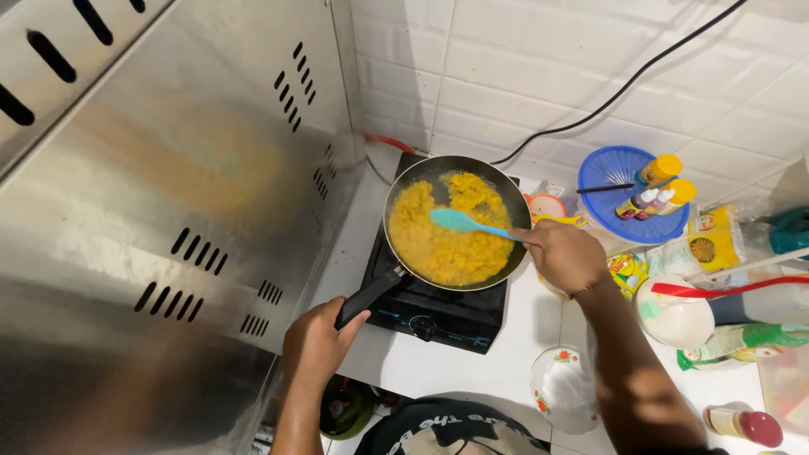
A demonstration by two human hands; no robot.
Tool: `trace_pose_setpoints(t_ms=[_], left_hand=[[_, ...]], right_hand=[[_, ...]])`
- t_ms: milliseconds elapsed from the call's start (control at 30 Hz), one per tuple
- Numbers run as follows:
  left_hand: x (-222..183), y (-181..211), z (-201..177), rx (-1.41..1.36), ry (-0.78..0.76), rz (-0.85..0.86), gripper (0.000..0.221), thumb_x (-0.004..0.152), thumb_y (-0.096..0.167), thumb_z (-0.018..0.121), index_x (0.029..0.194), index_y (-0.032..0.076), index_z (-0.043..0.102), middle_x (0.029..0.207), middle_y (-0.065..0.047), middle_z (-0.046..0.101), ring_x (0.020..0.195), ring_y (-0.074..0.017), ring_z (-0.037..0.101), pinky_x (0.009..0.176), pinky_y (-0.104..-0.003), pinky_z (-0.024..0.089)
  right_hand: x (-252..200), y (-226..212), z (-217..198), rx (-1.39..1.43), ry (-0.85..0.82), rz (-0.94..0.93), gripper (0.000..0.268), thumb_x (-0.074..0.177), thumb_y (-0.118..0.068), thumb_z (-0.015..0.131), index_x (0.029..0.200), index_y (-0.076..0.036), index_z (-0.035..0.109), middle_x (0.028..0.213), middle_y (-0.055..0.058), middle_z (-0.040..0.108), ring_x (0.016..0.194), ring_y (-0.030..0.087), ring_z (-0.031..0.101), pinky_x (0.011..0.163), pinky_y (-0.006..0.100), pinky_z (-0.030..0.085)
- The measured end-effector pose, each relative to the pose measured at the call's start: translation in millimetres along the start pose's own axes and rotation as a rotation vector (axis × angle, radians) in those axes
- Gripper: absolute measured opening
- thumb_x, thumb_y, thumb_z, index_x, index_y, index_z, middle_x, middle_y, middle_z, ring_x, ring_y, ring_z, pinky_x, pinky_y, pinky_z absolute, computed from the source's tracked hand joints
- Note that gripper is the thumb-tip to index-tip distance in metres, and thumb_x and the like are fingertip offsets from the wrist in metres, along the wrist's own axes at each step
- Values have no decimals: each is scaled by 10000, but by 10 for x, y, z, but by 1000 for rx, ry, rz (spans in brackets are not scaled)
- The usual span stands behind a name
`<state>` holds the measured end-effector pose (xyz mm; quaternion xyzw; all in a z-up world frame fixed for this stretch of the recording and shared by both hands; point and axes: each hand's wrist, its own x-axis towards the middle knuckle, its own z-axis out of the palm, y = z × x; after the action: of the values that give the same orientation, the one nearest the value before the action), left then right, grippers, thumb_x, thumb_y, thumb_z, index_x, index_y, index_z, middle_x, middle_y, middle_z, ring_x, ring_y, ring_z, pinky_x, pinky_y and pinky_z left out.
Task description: Stirring pineapple jam in a frying pan on an induction stove to ensure even cooking.
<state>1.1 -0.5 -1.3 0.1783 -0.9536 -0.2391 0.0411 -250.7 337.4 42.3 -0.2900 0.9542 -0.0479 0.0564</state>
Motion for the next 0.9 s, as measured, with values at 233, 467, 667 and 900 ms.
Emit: trace_pose_setpoints(t_ms=[233, 467, 667, 900], left_hand=[[-6, 24, -48, -15, 17, 15, 329, 915, 479, 747, 825, 178, 650, 592, 34, 590, 484, -141, 477, 433, -320, 366], [21, -25, 4, -10, 50, 33, 373, 893, 485, 776, 756, 171, 629, 575, 32, 581, 478, -139, 454, 439, -322, 346], [39, -4, -29, -36, -28, -16, 355, 907, 477, 758, 773, 168, 649, 590, 25, 603, 497, -150, 491, 453, -331, 380], [63, -41, -32, -42, -32, 8, 334, 916, 460, 757, 807, 160, 657, 593, 16, 597, 499, -154, 493, 455, -331, 380]], right_hand=[[-187, 243, 223, 118, 342, 170, 394, 961, -224, 557, 1299, -302, 743, 1130, 30, 743, 1031, 293, 677, 752, 505, 560], [43, 131, 265, -11, 62, 389, 481, 1023, -334, 361, 1437, -356, 606, 1329, 108, 663, 1163, 373, 634, 877, 562, 537], [498, -124, 363, 167, 142, 208, 470, 948, -163, 442, 1354, -181, 681, 1093, 168, 740, 1050, 436, 652, 797, 567, 517], [482, -116, 393, 136, 126, 41, 434, 974, -190, 503, 1364, -290, 665, 905, 115, 651, 876, 378, 632, 680, 525, 494]])
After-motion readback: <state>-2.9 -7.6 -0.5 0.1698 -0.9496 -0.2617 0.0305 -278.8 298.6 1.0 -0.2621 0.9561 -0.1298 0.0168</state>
